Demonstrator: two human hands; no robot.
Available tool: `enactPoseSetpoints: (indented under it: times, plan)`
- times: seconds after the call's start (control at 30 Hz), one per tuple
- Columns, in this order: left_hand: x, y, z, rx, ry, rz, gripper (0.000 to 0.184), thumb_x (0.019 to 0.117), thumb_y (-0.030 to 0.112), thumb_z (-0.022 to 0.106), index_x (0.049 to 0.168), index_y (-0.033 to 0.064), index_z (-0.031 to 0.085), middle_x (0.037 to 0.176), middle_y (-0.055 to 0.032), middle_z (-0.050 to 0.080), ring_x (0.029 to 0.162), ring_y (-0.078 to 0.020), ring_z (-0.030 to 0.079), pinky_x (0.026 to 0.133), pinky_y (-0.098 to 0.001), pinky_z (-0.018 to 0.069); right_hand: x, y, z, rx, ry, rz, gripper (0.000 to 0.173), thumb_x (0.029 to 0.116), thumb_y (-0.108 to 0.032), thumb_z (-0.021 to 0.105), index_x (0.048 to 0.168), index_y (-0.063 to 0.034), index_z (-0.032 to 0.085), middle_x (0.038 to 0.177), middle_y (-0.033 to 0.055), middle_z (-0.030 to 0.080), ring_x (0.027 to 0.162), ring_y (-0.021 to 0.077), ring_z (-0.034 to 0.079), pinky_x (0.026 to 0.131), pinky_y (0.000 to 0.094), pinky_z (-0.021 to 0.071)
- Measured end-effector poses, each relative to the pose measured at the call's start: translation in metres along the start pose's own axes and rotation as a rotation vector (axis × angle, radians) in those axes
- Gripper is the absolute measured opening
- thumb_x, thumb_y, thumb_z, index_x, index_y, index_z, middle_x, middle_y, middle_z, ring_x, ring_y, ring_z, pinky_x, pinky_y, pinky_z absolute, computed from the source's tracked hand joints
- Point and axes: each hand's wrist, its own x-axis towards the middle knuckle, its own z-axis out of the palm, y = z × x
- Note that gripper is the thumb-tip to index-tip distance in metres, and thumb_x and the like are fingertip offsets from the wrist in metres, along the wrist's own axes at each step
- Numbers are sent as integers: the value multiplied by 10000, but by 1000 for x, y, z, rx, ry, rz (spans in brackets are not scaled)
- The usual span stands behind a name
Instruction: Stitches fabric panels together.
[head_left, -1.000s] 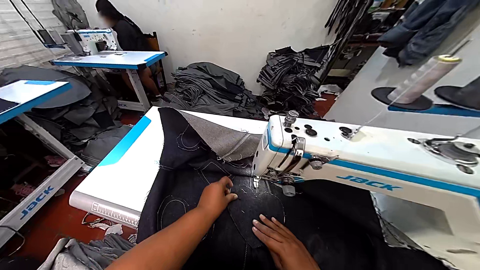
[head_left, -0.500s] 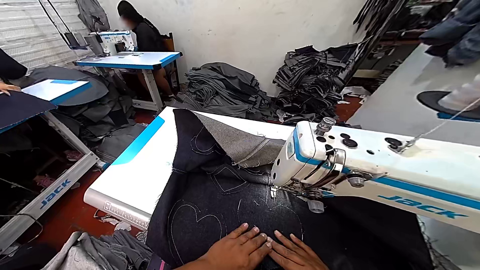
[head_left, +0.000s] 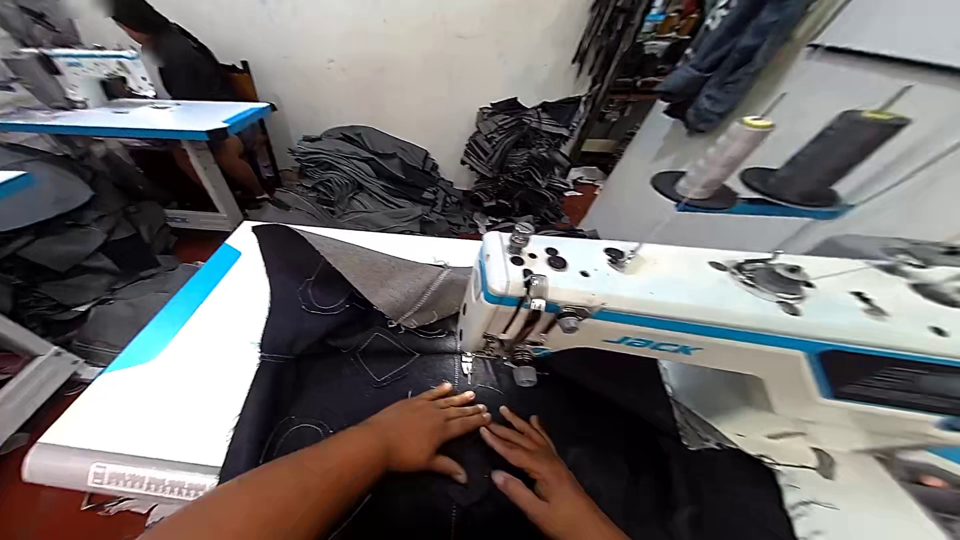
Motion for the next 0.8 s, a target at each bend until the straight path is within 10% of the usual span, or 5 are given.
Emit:
enactPoseSetpoints:
  times: [0.13, 0.43, 0.67, 0.8]
  plan:
    - [-7, -16, -1, 14, -40, 25, 676, 1002, 509, 572, 1562, 151, 447, 1661, -85, 351, 1583, -314, 189, 1266, -571, 95, 3, -20, -8, -312, -169, 363, 597, 1016, -514, 486, 1522, -200, 527, 1625, -39, 421, 1555, 422, 219, 1093, 852, 14]
    - [-13, -12, -6, -27, 1, -448, 804, 956, 690, 502, 1607, 237, 366, 1708, -4, 237, 1603, -238, 75, 1268, -554, -20, 82, 33, -26, -182, -249, 256, 642, 899, -597, 685, 1336, -127, 700, 1445, 78, 622, 1486, 278, 414, 1258, 614, 89]
    - [6, -15, -20, -22, 33, -658, 788, 969, 658, 526, 1615, 245, 344, 1716, 16, 208, 1605, -244, 49, 1258, -579, -33, 140, 39, -47, -85, -329, 383, 664, 839, -457, 823, 1253, 38, 667, 1311, 242, 640, 1300, 346, 563, 1139, 518, 383]
    - [7, -15, -19, -5, 28, -676, 800, 964, 673, 519, 1617, 249, 338, 1718, 24, 201, 1605, -239, 42, 1262, -567, -31, 129, 22, -43, -175, -376, 414, 543, 975, -432, 674, 1311, -6, 655, 1404, 215, 593, 1392, 351, 475, 1214, 527, 259]
